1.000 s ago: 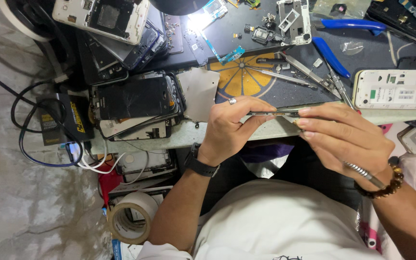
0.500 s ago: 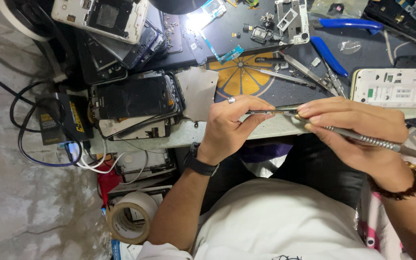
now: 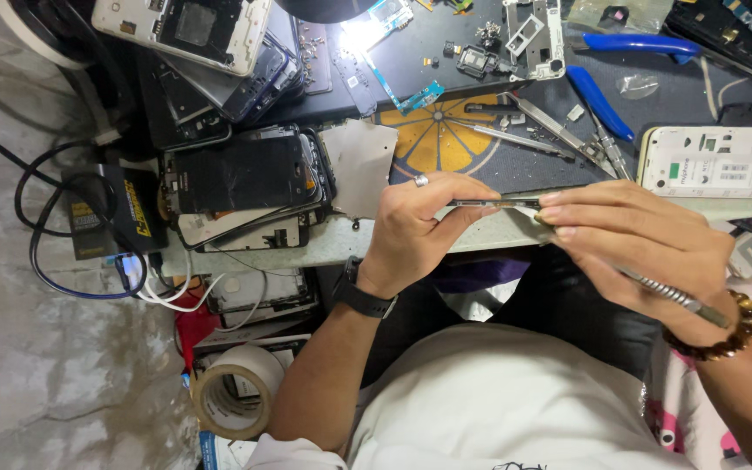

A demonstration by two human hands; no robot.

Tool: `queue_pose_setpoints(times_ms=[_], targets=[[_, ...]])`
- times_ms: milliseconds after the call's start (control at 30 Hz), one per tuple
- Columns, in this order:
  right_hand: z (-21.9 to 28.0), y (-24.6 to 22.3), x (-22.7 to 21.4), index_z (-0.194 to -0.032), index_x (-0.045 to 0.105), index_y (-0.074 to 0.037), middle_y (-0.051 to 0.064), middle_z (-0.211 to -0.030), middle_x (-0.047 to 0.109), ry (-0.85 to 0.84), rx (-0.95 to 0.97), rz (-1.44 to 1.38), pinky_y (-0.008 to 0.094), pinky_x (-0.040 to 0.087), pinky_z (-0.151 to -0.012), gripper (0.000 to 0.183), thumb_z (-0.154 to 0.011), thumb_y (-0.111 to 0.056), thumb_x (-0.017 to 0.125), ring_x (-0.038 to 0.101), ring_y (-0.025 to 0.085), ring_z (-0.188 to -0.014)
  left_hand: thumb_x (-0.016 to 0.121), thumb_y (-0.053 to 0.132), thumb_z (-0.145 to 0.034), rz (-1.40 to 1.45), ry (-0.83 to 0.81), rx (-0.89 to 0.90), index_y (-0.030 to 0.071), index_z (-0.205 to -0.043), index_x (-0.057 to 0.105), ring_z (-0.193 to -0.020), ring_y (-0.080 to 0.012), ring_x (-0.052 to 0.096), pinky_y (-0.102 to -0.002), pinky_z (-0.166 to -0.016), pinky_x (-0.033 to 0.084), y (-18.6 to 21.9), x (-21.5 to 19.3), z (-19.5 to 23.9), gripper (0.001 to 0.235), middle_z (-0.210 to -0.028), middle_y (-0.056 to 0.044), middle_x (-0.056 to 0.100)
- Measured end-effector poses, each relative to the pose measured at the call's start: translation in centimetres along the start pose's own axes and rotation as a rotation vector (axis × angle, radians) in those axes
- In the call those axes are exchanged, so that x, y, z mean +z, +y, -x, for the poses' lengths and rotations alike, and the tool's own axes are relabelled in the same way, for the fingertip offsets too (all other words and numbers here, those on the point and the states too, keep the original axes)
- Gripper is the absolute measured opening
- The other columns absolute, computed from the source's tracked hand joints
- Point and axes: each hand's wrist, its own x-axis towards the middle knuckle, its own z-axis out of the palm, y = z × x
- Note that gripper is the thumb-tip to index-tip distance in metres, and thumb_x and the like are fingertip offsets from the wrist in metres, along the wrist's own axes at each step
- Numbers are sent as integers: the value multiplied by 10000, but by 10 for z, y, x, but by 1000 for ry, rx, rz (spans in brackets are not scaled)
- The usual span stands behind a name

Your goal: The person disassembles a smartphone chassis, using a metal spudger to pry and remove internal components such as a ribbon cable and a small metal bracket. They manipulate the parts with their hands and place them on the workbench.

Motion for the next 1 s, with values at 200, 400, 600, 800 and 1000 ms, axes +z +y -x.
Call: queue_pose_setpoints(times_ms=[200,400,600,800,1000], targets=[[4,10,7,-926,668,78,231,-988,721,20,-167,101,481,603,-847,147,-818,122,757,731,412,-994,789,61,-917,-14,2,-9,52,-1034,734,-920,-202,759,-290,-825,583,1,1,0,129,-1023,-87,769],[5,8,1,-971,656,62,208,-1018,709,12,62,-83,416,605,-825,144,-844,61,723,734,346,-973,788,59,-918,-12,0,-12,55,-1028,735,-920,-195,760,-287,-828,586,0,0,1,123,-1021,-79,770],[12,16,0,-974,667,54,222,-1088,710,-102,-256,165,517,591,-885,163,-831,46,744,707,425,-1063,785,57,-919,-9,1,-4,55,-1032,732,-918,-196,758,-287,-830,584,0,1,1,125,-1017,-79,767],[16,21,0,-971,658,50,210,-1129,704,-144,-362,232,532,573,-914,154,-847,28,746,681,422,-1102,790,64,-918,-10,1,-14,57,-1029,735,-894,-191,755,-285,-807,578,0,2,1,124,-1006,-74,769],[16,15,6,-1012,659,47,193,-1087,701,-16,-76,68,467,582,-920,145,-894,26,741,701,359,-1073,787,78,-924,-20,9,-16,54,-1035,730,-890,-199,750,-291,-797,569,1,1,1,127,-1007,-80,764]])
